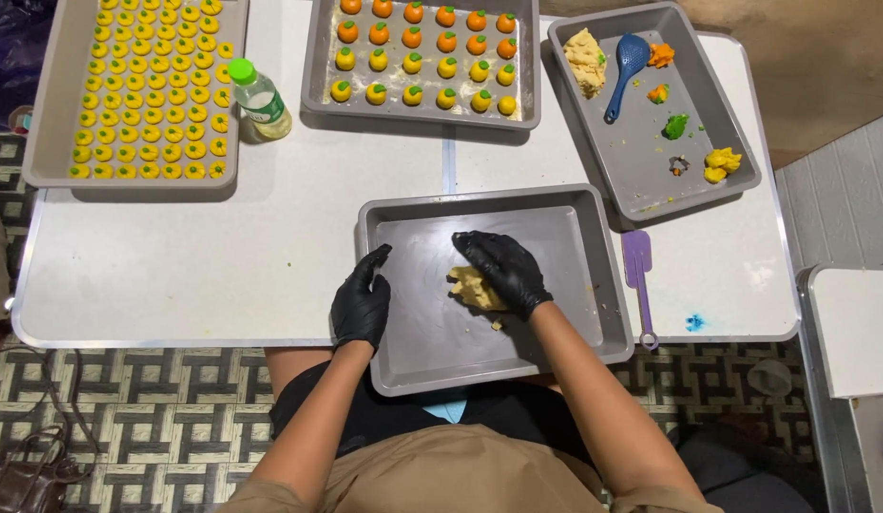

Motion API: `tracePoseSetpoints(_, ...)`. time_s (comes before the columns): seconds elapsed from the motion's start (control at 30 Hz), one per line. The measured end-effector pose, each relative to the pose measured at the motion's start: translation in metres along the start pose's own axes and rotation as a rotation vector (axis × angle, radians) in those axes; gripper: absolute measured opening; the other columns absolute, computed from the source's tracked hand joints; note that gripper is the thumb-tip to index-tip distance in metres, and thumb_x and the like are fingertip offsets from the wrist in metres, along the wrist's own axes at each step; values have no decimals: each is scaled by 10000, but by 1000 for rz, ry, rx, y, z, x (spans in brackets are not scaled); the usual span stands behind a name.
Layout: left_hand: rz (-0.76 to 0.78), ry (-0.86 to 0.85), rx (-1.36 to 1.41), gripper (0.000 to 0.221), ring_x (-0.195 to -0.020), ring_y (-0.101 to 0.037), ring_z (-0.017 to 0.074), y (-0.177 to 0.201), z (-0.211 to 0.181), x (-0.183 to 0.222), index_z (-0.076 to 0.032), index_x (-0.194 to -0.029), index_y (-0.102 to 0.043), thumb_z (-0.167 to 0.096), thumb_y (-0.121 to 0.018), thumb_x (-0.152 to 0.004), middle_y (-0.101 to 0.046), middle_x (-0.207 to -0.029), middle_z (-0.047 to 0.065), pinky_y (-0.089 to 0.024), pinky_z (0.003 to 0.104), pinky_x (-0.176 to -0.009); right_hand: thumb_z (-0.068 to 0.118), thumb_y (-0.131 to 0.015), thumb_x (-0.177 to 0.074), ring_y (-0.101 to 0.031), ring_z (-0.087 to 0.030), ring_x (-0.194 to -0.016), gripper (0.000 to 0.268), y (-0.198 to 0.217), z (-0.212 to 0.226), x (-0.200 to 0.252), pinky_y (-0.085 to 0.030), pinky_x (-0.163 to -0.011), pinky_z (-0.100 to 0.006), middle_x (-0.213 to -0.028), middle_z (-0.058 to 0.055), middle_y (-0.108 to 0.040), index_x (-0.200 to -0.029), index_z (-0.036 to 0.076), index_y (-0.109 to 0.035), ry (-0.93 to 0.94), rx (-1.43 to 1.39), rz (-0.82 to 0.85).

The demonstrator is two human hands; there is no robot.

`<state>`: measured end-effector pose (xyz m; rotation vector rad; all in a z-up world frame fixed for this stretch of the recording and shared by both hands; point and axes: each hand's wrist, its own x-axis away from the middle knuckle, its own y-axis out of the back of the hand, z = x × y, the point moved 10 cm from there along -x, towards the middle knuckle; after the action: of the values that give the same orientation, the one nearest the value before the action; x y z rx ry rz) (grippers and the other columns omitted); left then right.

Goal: The person is kneading a lump of dough in a tray and then portioning it by pinching off small pieces and rolling them into balls.

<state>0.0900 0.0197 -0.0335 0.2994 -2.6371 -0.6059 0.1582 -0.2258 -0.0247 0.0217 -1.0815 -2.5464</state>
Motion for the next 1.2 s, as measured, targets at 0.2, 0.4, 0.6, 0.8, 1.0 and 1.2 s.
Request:
tracePoseSetpoints(0.2, -11, 1, 82, 453, -1348, -549, 226, -6, 15, -8, -393, -1338, -642, -143, -500, -988, -677, -1351, -78, -258, 408, -1234, 694, -762, -719, -398, -379, -1452, 889, -35, 87, 26, -241, -1223, -577, -1599, -59, -427, -1503, 413, -450, 125, 336, 321)
tracePoseSetpoints(0.4, 1, -8, 94, 445, -1355, -539, 227, -8, 18, -12, -392, -1329, -643, -138, -509, -990, -675, -1350, -73, -273, 415, -1233, 478, -699, -820, -650, -279, -1156, 360, -57, 65, 46, -559, -914, -450, -1368, 101, -613, -1177, 464, -649, 176, 441, 131)
tracePoseSetpoints(0.6, 22, -54, 171, 545, -1407, -477, 252, -3, 2, -5, -342, -1413, -581, -49, -482, -964, -605, -1447, -21, -332, 425, -1225, 357, -758, -809, -675, -208, -1134, 492, -47, 2, 30, -591, -959, -387, -1161, 67, -670, -1277, 408, -618, -100, 266, -96)
tracePoseSetpoints(0.8, 40, -63, 161, 585, -1427, -446, 256, -2, 5, -3, -346, -1462, -539, -32, -467, -974, -564, -1489, -1, -331, 421, -1230, 93, -748, -760, -688, -228, -1100, 439, 1, -74, 5, -537, -994, -420, -1106, -28, -736, -1189, 168, -696, -583, -791, -596)
tracePoseSetpoints(1.0, 50, -42, 154, 558, -1420, -463, 240, 4, 8, 3, -341, -1433, -571, -45, -477, -970, -589, -1466, -13, -357, 406, -1215, 160, -837, -847, -551, -337, -1323, 563, 78, -17, 23, -391, -1156, -465, -1336, -177, -623, -1330, 96, -556, -32, -358, -761)
tracePoseSetpoints(1.2, 40, -36, 161, 537, -1404, -485, 253, 6, 3, 6, -320, -1423, -587, -51, -473, -973, -609, -1447, 2, -369, 422, -1203, 538, -674, -900, -444, -354, -1416, 691, -32, 71, 74, -292, -1202, -529, -1607, -99, -397, -1520, 308, -474, 277, 485, -86)
